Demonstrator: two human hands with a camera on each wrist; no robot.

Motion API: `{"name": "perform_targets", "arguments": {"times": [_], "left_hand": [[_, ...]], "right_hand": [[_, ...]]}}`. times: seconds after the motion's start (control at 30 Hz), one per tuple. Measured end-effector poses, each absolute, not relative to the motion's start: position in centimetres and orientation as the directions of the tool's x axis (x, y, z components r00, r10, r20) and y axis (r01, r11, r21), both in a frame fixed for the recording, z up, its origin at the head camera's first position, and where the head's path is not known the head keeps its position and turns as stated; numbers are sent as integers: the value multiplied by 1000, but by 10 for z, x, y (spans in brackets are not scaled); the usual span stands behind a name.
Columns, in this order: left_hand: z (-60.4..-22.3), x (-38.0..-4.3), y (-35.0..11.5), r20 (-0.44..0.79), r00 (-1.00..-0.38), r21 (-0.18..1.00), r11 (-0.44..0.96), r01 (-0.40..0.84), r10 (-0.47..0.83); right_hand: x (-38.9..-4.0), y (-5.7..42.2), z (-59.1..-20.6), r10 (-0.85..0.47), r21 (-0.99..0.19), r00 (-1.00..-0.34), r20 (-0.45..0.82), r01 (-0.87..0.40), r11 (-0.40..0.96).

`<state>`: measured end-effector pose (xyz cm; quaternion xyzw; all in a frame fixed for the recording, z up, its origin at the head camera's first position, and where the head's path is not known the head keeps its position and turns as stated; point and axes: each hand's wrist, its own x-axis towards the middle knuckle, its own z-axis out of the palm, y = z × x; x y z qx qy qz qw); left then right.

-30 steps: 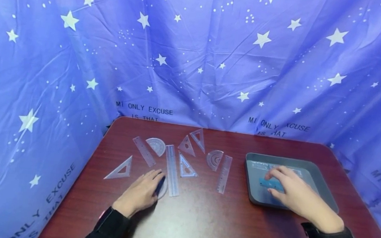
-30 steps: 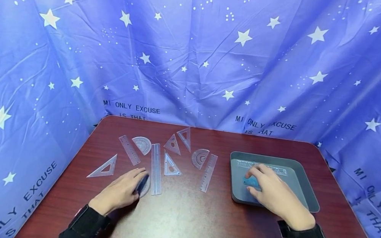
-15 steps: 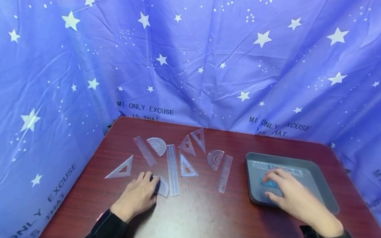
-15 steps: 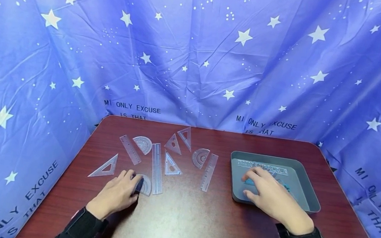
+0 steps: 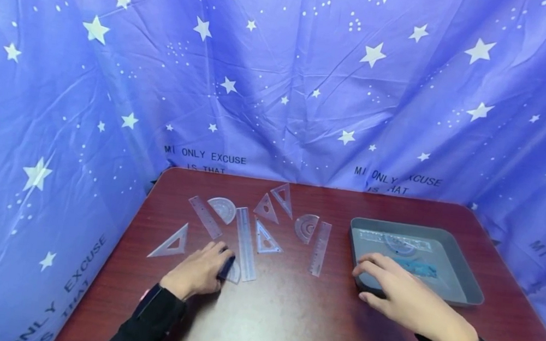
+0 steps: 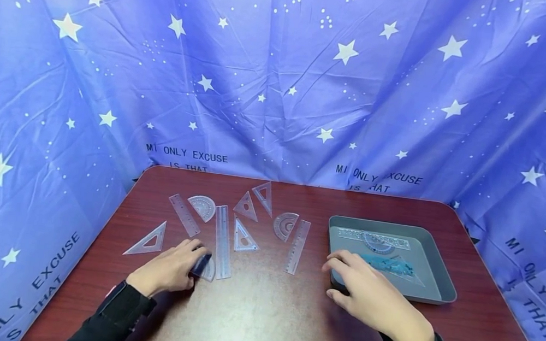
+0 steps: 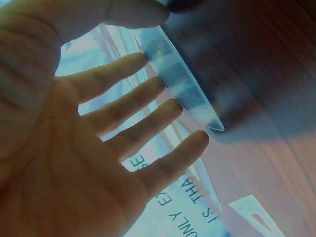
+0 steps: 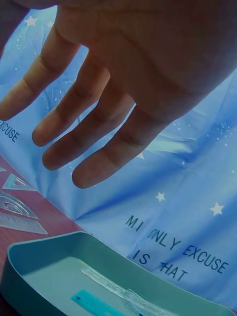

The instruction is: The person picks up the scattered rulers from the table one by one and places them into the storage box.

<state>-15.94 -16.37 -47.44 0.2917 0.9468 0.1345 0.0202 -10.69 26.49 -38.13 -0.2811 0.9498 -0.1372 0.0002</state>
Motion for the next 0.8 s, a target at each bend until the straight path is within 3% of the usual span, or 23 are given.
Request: {"name": "perform_targets", "arguments": {"times": [0.2, 0.8], "left_hand": [[-474, -161, -162, 62, -825, 227, 797, 559, 561], [-475, -157, -150, -25, -878, 196, 863, 465, 478]], "right_hand": [[-104, 260, -382, -536, -271, -842, 65, -532, 802], [-103, 255, -396, -591, -304, -798, 118, -595, 744]]}}
